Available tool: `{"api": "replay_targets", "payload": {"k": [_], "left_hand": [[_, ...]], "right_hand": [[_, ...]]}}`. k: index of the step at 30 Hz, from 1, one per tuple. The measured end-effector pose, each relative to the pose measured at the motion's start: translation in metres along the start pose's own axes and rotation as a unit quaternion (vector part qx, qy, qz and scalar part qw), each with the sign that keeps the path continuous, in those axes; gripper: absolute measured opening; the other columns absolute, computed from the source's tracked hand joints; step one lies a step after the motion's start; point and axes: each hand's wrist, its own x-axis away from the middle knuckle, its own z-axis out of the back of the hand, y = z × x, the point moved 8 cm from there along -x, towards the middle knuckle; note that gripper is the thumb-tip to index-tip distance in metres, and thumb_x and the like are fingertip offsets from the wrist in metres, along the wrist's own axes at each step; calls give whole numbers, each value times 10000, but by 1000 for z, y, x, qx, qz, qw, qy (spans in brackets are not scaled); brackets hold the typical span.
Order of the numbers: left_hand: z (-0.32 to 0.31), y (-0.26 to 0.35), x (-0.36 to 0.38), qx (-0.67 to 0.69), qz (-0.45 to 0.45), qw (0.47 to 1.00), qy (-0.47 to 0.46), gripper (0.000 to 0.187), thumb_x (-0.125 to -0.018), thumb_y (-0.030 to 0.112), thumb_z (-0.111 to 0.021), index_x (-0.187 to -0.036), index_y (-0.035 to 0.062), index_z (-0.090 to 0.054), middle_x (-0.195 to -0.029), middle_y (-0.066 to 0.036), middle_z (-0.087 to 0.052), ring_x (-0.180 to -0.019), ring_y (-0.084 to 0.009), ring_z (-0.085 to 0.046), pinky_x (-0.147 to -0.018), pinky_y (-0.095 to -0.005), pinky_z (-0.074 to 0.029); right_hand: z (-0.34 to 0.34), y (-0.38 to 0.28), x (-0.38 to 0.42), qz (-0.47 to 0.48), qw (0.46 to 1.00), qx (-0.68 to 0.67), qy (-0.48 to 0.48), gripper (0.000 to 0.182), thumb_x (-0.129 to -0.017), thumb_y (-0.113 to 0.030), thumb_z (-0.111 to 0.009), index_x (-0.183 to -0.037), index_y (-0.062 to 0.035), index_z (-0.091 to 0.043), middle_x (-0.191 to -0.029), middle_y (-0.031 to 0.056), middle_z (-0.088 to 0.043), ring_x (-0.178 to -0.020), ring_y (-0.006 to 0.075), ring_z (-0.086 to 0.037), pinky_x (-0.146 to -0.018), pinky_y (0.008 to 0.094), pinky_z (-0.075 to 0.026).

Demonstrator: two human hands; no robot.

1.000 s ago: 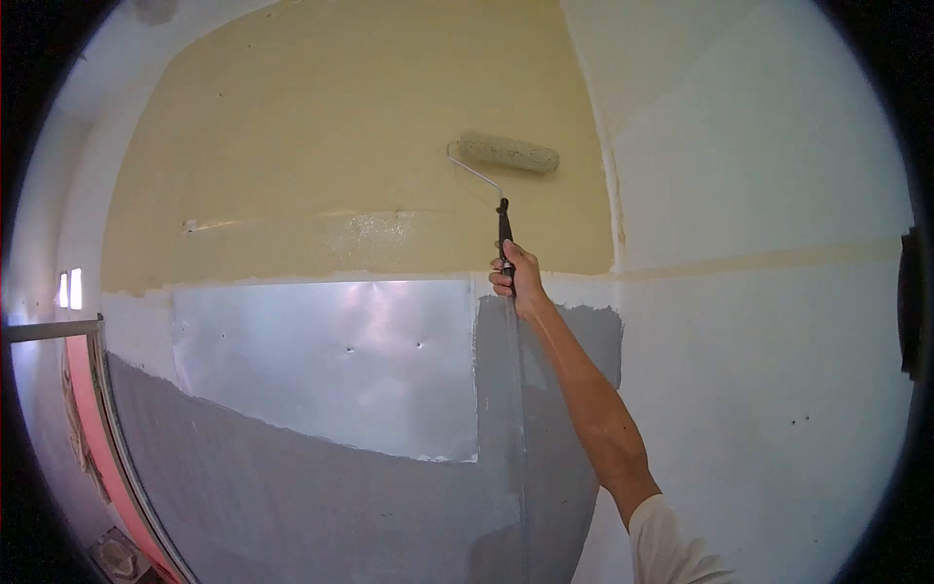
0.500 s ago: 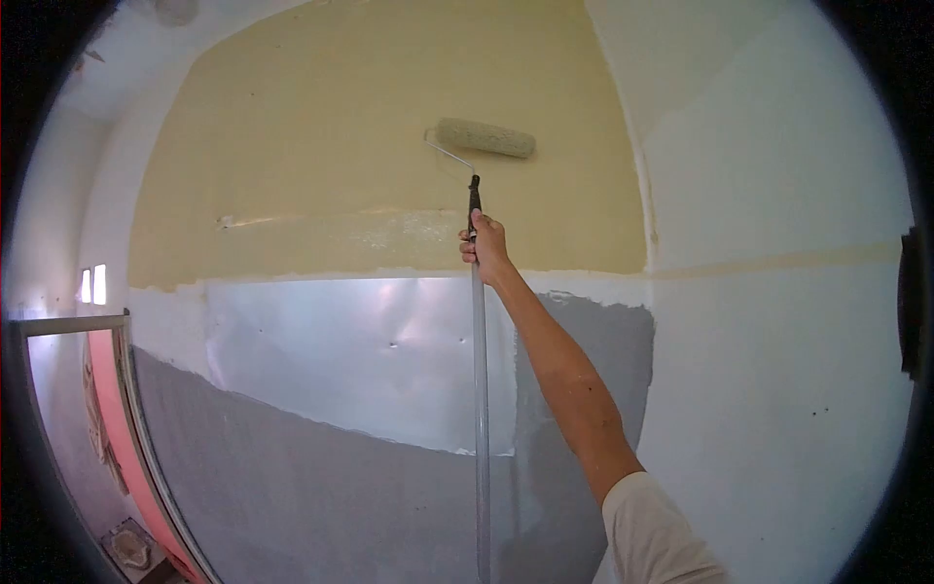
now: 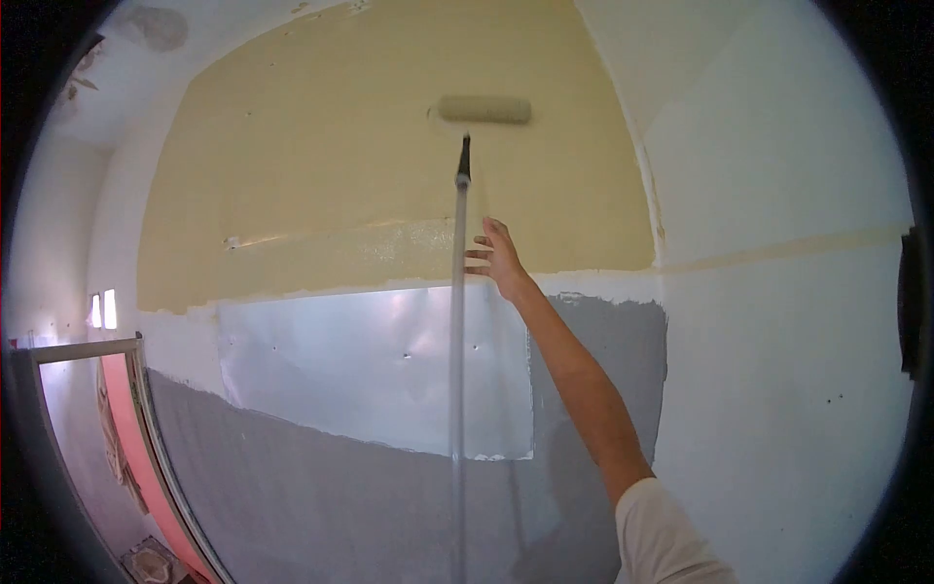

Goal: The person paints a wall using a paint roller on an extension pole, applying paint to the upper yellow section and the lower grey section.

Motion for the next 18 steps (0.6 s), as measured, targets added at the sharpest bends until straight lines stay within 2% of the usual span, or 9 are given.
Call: {"api": "replay_targets", "payload": {"k": [1,3,7,9,10,11,13,15,18], "left_hand": [[2,8,2,-2,7,1000,-2,547,-890,105,-449,-1405,57,-270,-566,-32,-497,-466,-179,-494,-417,-303,-412],[4,26,6,-2,18,1000,-5,551,-890,102,-448,-1408,60,-267,-560,-28,-493,-461,-170,-492,-414,-297,-412],[1,72,18,5,36,999,-14,558,-889,98,-446,-1414,66,-260,-549,-19,-486,-451,-154,-489,-406,-285,-411],[-4,151,-15,186,-97,978,-3,596,-873,46,-401,-1439,100,-222,-497,40,-398,-381,-50,-389,-333,-198,-323],[-10,176,-33,219,-175,960,-15,618,-876,39,-387,-1453,128,-184,-476,43,-375,-334,-50,-331,-299,-183,-289],[-14,204,-43,256,-157,954,-15,493,-909,95,-379,-1397,135,-321,-521,37,-420,-372,-65,-362,-315,-207,-300],[-27,254,-68,283,-185,941,-26,521,-949,216,-448,-1402,15,-288,-705,-87,-585,-361,-105,-408,-343,-266,-364],[-47,306,-83,269,-217,936,-64,519,-959,241,-440,-1408,34,-280,-540,-44,-485,-333,-91,-344,-310,-255,-294],[-84,372,-108,304,-267,911,-81,518,-959,276,-420,-1413,68,-281,-435,-13,-407,-302,-101,-337,-284,-248,-265]], "right_hand": [[3,-1,16,7,1000,-13,1,603,-876,-515,-507,-1279,-102,-332,-1180,163,-391,-991,285,-509,-760,460,-534],[12,-3,61,-12,1000,-3,10,541,-895,-453,-508,-1276,-108,-339,-1159,145,-425,-994,270,-510,-755,442,-533],[25,6,149,-79,993,37,-79,456,-915,-313,-528,-1275,-104,-343,-1133,129,-453,-994,237,-510,-737,415,-531],[29,0,193,-120,986,83,-86,466,-907,-282,-547,-1275,-85,-339,-1132,125,-455,-992,232,-512,-735,406,-529],[36,3,212,-134,983,76,-96,463,-906,-273,-550,-1270,-76,-344,-1134,125,-454,-992,232,-513,-733,402,-528],[42,4,227,-144,981,71,-107,459,-904,-265,-554,-1265,-67,-349,-1137,124,-453,-992,232,-513,-732,397,-527],[56,-2,255,-156,982,43,-100,439,-897,-258,-564,-1244,-70,-372,-1128,111,-463,-988,224,-515,-722,393,-523],[70,-10,278,-161,983,28,-85,410,-888,-246,-574,-1217,-74,-399,-1111,97,-479,-982,216,-519,-713,389,-520],[99,-24,312,-161,986,7,-42,353,-875,-227,-585,-1165,-83,-444,-1063,76,-518,-964,204,-532,-700,383,-515]]}}
